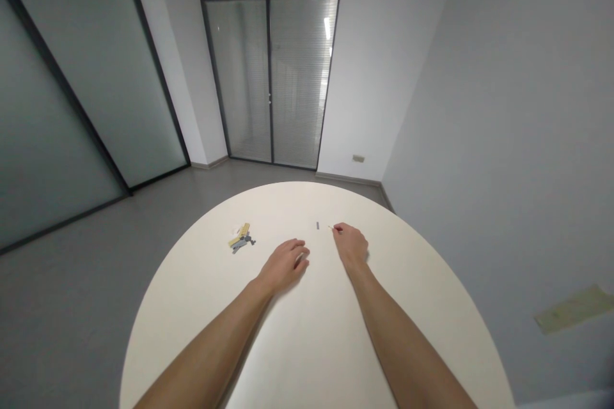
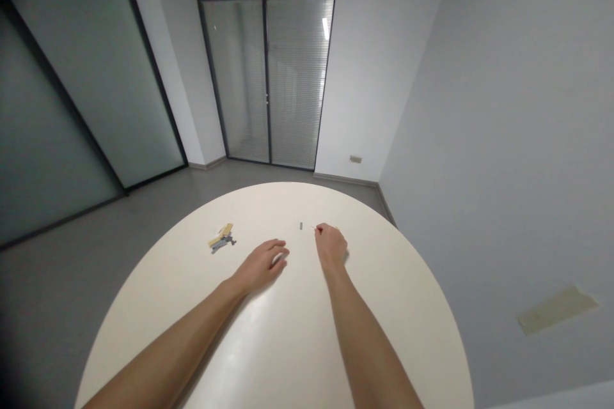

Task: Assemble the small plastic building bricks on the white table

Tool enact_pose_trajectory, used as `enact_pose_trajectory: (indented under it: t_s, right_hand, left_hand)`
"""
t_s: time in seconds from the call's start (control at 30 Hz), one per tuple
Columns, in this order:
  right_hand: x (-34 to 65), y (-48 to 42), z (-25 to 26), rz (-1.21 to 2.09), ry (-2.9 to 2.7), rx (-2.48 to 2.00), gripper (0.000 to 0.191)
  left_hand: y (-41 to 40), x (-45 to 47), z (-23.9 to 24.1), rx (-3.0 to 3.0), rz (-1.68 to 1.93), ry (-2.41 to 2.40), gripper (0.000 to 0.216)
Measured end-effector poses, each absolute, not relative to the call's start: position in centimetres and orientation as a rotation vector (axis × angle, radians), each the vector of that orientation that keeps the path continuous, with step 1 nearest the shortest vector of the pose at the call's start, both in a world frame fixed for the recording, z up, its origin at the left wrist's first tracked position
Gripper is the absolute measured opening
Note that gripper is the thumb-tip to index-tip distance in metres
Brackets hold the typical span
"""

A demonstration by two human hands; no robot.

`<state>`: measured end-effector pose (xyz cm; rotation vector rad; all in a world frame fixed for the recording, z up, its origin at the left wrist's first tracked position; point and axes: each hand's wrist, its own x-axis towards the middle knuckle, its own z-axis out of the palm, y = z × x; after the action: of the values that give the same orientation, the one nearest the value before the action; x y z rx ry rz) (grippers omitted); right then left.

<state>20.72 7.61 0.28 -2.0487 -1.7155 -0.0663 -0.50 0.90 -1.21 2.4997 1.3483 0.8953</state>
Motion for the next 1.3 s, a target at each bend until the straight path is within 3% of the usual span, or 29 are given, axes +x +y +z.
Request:
enact_pose_trajectory:
  t_s: [0.43, 0.63, 0.83, 1.03, 1.3]
  right_hand:
    - [21.0, 7.4, 0.0, -0.037, -1.739, -2.002, 0.023]
    - [20.4, 6.2, 0.9, 0.019, -1.805, -2.045, 0.036]
    - [20.0, 3.3, -0.2, -0.136, -1.932, -1.925, 0.035]
    - [21.2, 2.0, -2.0, -0.021, -2.041, -1.705, 0.039]
    - [21.3, 2.0, -2.2, -0.010, -2.075, -1.696, 0.040]
  left_hand:
    - [0.8, -0.4, -1.0, 2.523, 0.881, 1.345, 0.024]
    - [0.7, -0.5, -1.0, 2.529, 0.875, 1.353, 0.024]
    - [0.9, -0.3, -1.2, 2.504, 0.935, 1.433, 0.023]
    - [1.8, -2.1, -1.3, 2.296, 1.094, 2.107, 0.031]
    - [2.6, -4.7, -2.0, 1.911, 0.751, 2.670, 0.054]
